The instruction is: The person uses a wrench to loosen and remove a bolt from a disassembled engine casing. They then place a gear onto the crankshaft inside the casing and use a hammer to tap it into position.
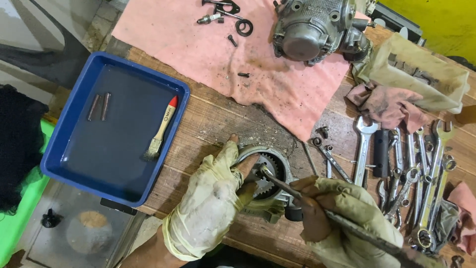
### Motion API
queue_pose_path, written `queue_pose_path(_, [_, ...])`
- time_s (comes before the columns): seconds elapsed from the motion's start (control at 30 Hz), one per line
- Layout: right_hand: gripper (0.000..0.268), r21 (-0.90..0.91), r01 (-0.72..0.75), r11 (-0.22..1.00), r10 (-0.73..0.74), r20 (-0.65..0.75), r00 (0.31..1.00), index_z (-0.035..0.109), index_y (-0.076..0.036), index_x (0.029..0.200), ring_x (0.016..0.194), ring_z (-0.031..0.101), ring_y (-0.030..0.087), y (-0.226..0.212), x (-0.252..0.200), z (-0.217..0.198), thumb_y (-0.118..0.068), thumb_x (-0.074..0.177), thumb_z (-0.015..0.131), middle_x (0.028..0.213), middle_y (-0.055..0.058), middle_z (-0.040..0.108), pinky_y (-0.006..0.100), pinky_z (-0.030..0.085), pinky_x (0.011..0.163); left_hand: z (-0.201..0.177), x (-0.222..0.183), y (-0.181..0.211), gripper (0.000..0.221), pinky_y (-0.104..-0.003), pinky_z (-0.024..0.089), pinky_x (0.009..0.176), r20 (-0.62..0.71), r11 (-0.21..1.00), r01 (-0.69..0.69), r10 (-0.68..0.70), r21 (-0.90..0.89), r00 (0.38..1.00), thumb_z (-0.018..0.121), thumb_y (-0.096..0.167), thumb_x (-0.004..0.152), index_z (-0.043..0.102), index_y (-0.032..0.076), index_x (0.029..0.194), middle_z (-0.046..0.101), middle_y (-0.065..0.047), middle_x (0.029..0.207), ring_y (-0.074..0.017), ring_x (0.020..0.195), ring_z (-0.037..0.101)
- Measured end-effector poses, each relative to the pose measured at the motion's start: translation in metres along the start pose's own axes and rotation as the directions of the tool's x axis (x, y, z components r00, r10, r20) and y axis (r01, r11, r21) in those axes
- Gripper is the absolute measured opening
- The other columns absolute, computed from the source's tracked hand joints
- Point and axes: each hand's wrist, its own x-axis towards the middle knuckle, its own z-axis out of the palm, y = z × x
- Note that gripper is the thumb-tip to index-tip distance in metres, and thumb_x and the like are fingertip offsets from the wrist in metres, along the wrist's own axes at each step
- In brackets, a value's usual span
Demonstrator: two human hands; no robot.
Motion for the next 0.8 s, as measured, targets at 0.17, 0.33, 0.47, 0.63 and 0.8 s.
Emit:
queue_pose_path(0.17, [0.013,-0.863,-0.195,0.466,0.123,-0.155,0.98,0.073,-0.005,0.076,0.084,0.075,0.016,-0.229,0.141,0.192,-0.013,0.086,0.071,0.094,0.01,0.074,0.021,0.059,0.07,-0.029,0.006,-0.006,0.068,-0.036,0.021,0.125,0.1,0.252,0.131,-0.132,-0.959,0.986,0.04,0.003,0.09,0.03,0.0,0.158,0.034,-0.015,0.167,-0.0284,0.153,0.036])
queue_pose_path(0.33, [0.025,-0.638,-0.144,0.757,0.081,-0.127,0.989,0.065,0.0,0.102,0.092,0.078,0.024,-0.209,0.128,0.184,0.004,0.08,0.075,0.106,0.021,0.073,0.025,0.067,0.074,-0.048,0.012,-0.006,0.09,-0.022,0.07,0.068,0.155,-0.209,0.114,-0.193,-0.971,0.969,0.055,-0.02,0.082,0.031,0.025,0.156,0.032,-0.018,0.166,-0.0303,0.131,0.066])
queue_pose_path(0.47, [0.03,-0.61,-0.01,0.793,-0.07,-0.108,0.992,0.062,0.005,0.104,0.092,0.078,0.028,-0.198,0.129,0.178,0.009,0.079,0.077,0.103,0.025,0.071,0.028,0.069,0.081,-0.042,0.021,-0.018,0.08,-0.049,0.045,0.119,-0.194,0.573,-0.09,-0.122,-0.814,0.973,0.073,0.009,0.093,0.032,0.021,0.16,0.035,-0.014,0.169,-0.0365,0.15,0.05])
queue_pose_path(0.63, [0.017,-0.759,-0.091,0.644,-0.026,-0.14,0.99,0.066,0.005,0.088,0.077,0.074,0.022,-0.213,0.139,0.186,-0.012,0.09,0.065,0.09,0.018,0.074,0.026,0.059,0.069,-0.036,0.024,-0.019,0.085,-0.041,0.046,0.118,-0.224,0.602,-0.12,-0.101,-0.789,0.969,0.071,0.0,0.083,0.037,0.018,0.158,0.049,-0.013,0.161,-0.031,0.144,0.058])
queue_pose_path(0.8, [0.03,-0.796,-0.212,0.567,0.089,-0.196,0.976,0.07,-0.005,0.069,0.07,0.074,0.018,-0.205,0.129,0.176,-0.026,0.09,0.064,0.081,0.011,0.076,0.025,0.059,0.06,-0.03,0.025,-0.018,0.092,-0.047,0.046,0.111,-0.155,0.648,-0.045,-0.114,-0.76,0.981,0.076,0.008,0.078,0.037,0.025,0.158,0.05,-0.009,0.162,-0.0311,0.137,0.06])
